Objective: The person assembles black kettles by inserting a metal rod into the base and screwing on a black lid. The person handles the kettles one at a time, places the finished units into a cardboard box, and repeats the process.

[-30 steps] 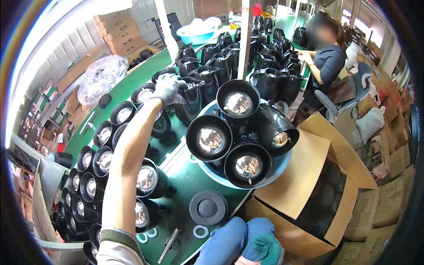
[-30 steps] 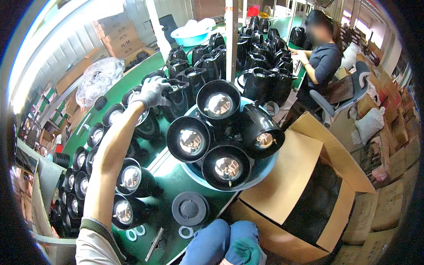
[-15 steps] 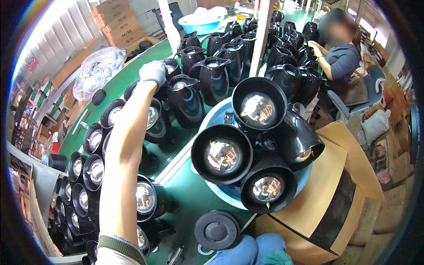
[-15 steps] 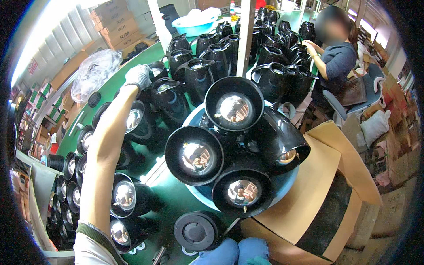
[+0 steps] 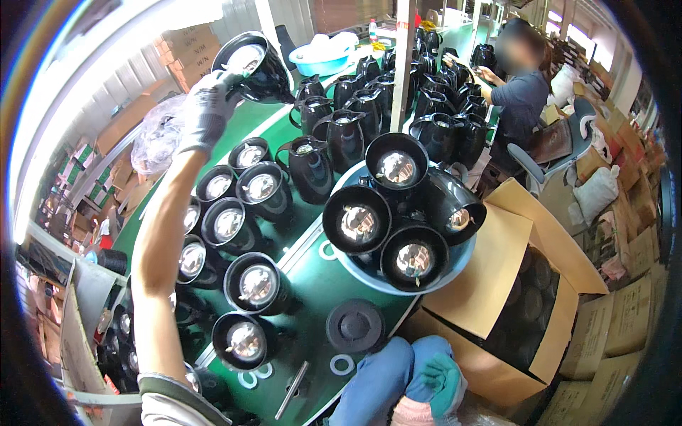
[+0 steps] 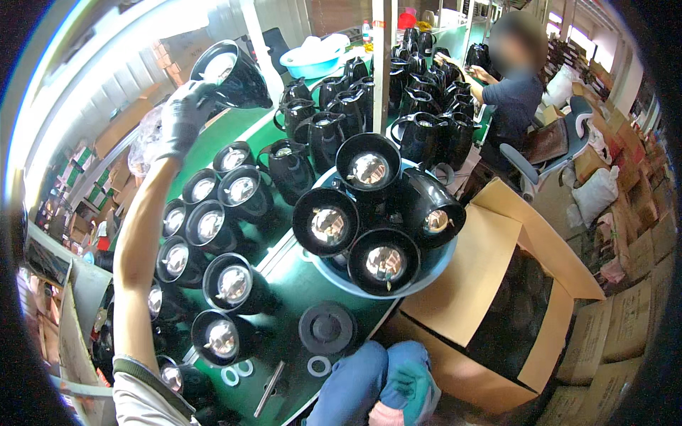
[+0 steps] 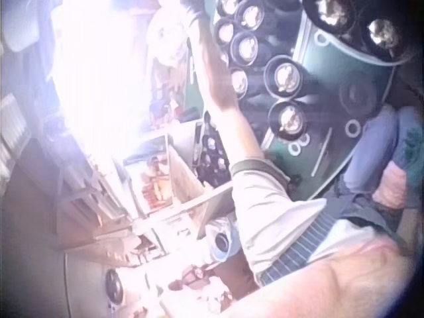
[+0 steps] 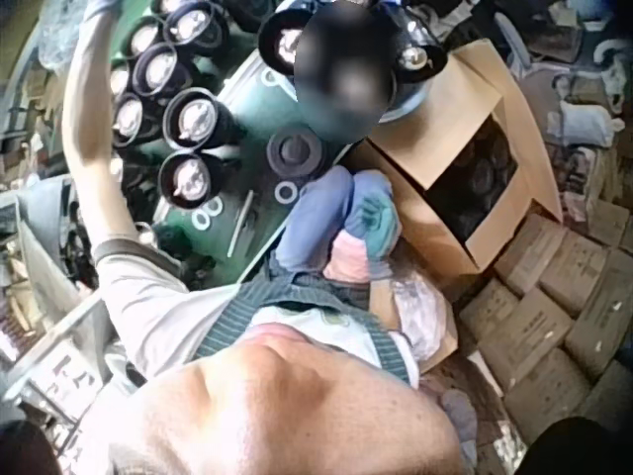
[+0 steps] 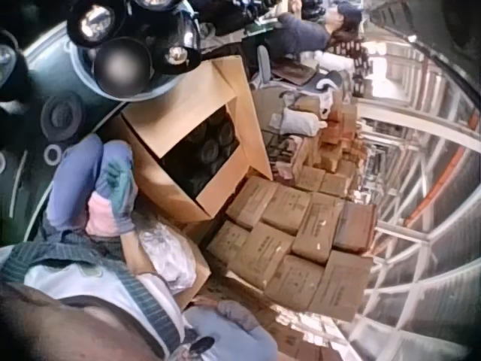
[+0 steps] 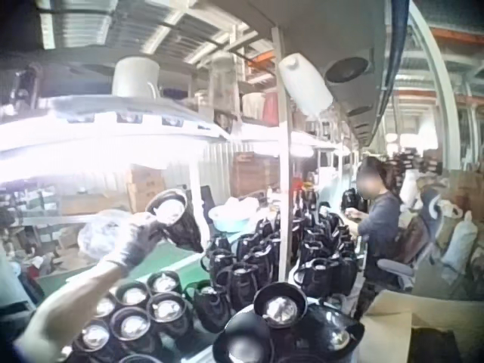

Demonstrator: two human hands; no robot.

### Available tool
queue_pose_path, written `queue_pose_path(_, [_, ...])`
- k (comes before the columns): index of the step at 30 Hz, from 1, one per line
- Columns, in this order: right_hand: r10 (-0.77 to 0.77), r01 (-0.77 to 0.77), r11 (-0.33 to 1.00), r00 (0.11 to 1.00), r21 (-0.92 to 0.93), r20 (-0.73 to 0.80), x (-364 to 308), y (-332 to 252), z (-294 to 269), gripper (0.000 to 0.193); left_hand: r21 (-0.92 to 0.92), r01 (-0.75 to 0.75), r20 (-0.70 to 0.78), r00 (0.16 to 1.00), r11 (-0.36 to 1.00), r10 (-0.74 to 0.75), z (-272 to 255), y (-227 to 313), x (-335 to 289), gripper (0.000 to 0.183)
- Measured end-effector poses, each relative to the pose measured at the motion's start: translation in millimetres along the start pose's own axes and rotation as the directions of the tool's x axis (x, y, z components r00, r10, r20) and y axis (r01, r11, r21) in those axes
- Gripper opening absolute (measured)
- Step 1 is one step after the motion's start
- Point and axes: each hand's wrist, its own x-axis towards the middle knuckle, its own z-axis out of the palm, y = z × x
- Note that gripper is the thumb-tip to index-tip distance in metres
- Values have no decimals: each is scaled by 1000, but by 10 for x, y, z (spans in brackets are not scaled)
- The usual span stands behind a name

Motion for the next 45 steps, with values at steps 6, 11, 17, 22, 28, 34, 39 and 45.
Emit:
queue_pose_path(6, [-548, 596, 783, 796, -177, 257, -445, -903, 183, 61, -356, -108, 134, 977, 928, 165, -1576, 592, -721, 24])
queue_pose_path(11, [-722, 955, 39, 230, -293, 653, -531, -1737, 960, 94, -615, -122, 452, 755, 779, 475, -2974, 1335, -1604, 32])
queue_pose_path(17, [-427, 956, 293, 136, -6, 894, -950, -1621, 701, 52, -776, -71, 375, 747, 626, 549, -3453, 1931, -2515, 38])
queue_pose_path(22, [-477, 766, 627, 521, -141, 707, -1301, -996, 202, 46, -642, 332, 461, 887, 691, 3, -3424, 2218, -3729, 70])
queue_pose_path(28, [-308, 374, 927, 812, -37, 495, -1579, -722, 311, 61, -603, 728, 787, 477, -326, -391, -3029, 2845, -5160, 60])
queue_pose_path(34, [-165, 655, 703, 531, -279, 831, -1434, -859, 506, 53, -579, 809, 792, 588, 101, -166, -2521, 2669, -5834, 49])
queue_pose_path(39, [-77, 647, 720, 435, -252, 897, -929, -832, 888, 55, -480, 726, 805, 588, 493, -83, -2495, 2761, -5822, 46])
queue_pose_path(45, [-396, 384, -198, 810, -902, 432, 262, -416, 1419, 121, -451, 745, 820, 563, 491, -103, -2495, 2978, -5916, 48])
